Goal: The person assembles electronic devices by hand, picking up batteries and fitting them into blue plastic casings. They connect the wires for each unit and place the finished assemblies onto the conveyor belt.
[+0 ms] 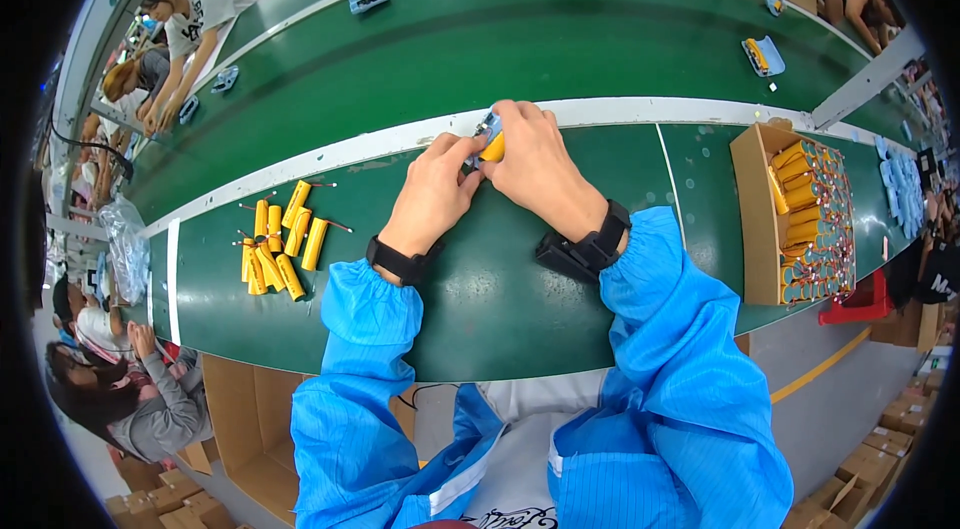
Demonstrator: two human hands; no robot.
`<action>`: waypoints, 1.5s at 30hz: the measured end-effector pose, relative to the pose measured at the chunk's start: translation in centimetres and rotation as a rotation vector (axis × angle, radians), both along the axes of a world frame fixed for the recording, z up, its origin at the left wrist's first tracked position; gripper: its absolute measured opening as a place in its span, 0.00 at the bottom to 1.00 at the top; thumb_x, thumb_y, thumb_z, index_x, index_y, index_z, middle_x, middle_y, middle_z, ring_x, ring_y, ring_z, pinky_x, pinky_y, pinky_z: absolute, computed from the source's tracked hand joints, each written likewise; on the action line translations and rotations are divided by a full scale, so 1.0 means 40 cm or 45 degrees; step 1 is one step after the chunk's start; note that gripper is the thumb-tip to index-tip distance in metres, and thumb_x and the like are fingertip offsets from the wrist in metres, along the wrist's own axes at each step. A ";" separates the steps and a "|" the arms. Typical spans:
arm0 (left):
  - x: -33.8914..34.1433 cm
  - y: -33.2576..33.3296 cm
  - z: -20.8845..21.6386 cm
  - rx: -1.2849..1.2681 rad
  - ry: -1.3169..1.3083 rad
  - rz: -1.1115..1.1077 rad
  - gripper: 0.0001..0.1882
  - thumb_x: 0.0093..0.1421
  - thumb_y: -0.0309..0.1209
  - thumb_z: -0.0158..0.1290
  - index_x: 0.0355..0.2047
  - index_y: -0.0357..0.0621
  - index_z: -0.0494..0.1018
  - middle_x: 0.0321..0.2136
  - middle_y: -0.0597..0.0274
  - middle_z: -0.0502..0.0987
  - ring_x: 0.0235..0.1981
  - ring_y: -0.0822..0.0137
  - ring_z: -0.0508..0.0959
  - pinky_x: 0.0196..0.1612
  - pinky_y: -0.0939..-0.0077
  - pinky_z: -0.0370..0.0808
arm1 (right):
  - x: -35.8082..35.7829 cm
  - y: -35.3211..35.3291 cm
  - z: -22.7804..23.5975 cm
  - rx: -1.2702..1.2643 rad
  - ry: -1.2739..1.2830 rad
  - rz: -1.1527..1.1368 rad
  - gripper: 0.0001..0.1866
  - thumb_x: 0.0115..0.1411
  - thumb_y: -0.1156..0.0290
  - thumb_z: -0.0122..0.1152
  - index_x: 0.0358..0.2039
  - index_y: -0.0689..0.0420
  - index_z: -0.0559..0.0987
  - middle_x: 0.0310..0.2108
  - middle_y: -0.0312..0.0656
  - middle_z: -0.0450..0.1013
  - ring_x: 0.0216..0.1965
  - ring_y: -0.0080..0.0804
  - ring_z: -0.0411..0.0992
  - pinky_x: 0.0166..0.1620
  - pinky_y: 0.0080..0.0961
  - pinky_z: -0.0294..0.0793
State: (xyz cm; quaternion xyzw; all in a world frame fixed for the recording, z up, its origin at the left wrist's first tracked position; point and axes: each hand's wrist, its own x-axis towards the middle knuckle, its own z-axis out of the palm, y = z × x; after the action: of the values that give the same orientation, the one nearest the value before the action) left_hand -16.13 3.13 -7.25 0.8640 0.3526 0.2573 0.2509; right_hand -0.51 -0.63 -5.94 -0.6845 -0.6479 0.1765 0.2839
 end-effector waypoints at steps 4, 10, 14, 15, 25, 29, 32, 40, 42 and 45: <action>0.000 0.003 -0.008 0.046 0.016 0.005 0.17 0.53 0.20 0.53 0.44 0.40 0.72 0.38 0.47 0.73 0.34 0.43 0.77 0.38 0.55 0.76 | -0.007 -0.003 -0.038 0.373 -0.034 -0.073 0.25 0.39 0.74 0.70 0.41 0.65 0.77 0.50 0.61 0.67 0.50 0.55 0.67 0.53 0.37 0.68; -0.003 0.007 -0.013 0.093 0.044 -0.002 0.16 0.53 0.19 0.51 0.43 0.39 0.73 0.38 0.47 0.73 0.34 0.43 0.77 0.38 0.55 0.76 | -0.004 -0.005 -0.044 0.414 -0.026 0.037 0.23 0.42 0.73 0.70 0.41 0.65 0.77 0.52 0.59 0.65 0.52 0.55 0.66 0.54 0.39 0.67; -0.011 0.010 -0.016 0.080 0.069 -0.020 0.16 0.52 0.19 0.51 0.43 0.39 0.73 0.39 0.48 0.74 0.33 0.43 0.77 0.38 0.55 0.76 | -0.008 -0.011 -0.034 0.394 -0.073 0.080 0.20 0.45 0.73 0.69 0.41 0.64 0.78 0.52 0.58 0.64 0.51 0.55 0.65 0.53 0.40 0.67; -0.012 0.014 -0.015 0.111 0.079 -0.025 0.15 0.52 0.19 0.51 0.42 0.39 0.74 0.38 0.48 0.74 0.33 0.44 0.77 0.38 0.55 0.76 | -0.009 -0.012 -0.033 0.384 -0.086 0.093 0.20 0.46 0.73 0.69 0.40 0.63 0.78 0.52 0.57 0.64 0.51 0.55 0.65 0.53 0.41 0.67; -0.018 0.017 0.018 -0.006 0.017 0.007 0.14 0.50 0.20 0.55 0.39 0.39 0.74 0.33 0.50 0.77 0.33 0.47 0.77 0.37 0.58 0.75 | -0.023 -0.017 -0.035 0.383 -0.107 0.069 0.18 0.46 0.74 0.68 0.40 0.60 0.78 0.50 0.54 0.64 0.49 0.54 0.64 0.50 0.42 0.68; -0.023 0.025 0.013 -0.016 0.037 -0.033 0.13 0.49 0.20 0.55 0.38 0.38 0.74 0.36 0.50 0.77 0.32 0.46 0.77 0.37 0.60 0.75 | -0.025 -0.015 -0.036 0.403 -0.063 0.048 0.20 0.46 0.74 0.69 0.41 0.61 0.77 0.49 0.54 0.64 0.48 0.53 0.64 0.49 0.42 0.69; -0.024 0.026 0.016 -0.044 0.018 -0.044 0.13 0.50 0.21 0.55 0.38 0.37 0.75 0.36 0.50 0.78 0.29 0.50 0.78 0.34 0.63 0.75 | -0.019 -0.012 -0.042 0.410 0.019 0.042 0.21 0.45 0.74 0.70 0.41 0.62 0.75 0.48 0.54 0.65 0.48 0.54 0.65 0.49 0.41 0.69; 0.015 0.059 0.006 -0.617 -0.203 0.096 0.14 0.57 0.26 0.55 0.42 0.33 0.73 0.28 0.57 0.77 0.22 0.72 0.77 0.24 0.80 0.73 | -0.021 -0.007 -0.052 0.464 -0.082 0.078 0.20 0.47 0.73 0.68 0.39 0.67 0.73 0.44 0.57 0.63 0.46 0.53 0.65 0.44 0.42 0.73; 0.022 0.077 0.003 -0.697 -0.189 0.084 0.15 0.57 0.27 0.55 0.43 0.32 0.72 0.28 0.57 0.77 0.21 0.73 0.77 0.23 0.81 0.73 | -0.024 -0.006 -0.050 0.430 -0.061 0.063 0.21 0.44 0.76 0.69 0.39 0.64 0.73 0.45 0.55 0.65 0.45 0.53 0.67 0.46 0.42 0.71; 0.031 0.092 0.021 -0.804 -0.120 0.116 0.19 0.51 0.34 0.61 0.40 0.33 0.74 0.24 0.55 0.78 0.22 0.66 0.78 0.27 0.75 0.74 | -0.019 -0.006 -0.059 0.402 -0.065 0.041 0.21 0.43 0.77 0.69 0.39 0.63 0.73 0.44 0.54 0.66 0.44 0.53 0.67 0.46 0.43 0.71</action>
State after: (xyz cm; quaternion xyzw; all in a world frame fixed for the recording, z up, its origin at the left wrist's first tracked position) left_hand -14.88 6.80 -6.41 0.7140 0.4411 0.1859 0.5109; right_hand -1.27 -0.87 -8.29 -0.6251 -0.6855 0.0595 0.3686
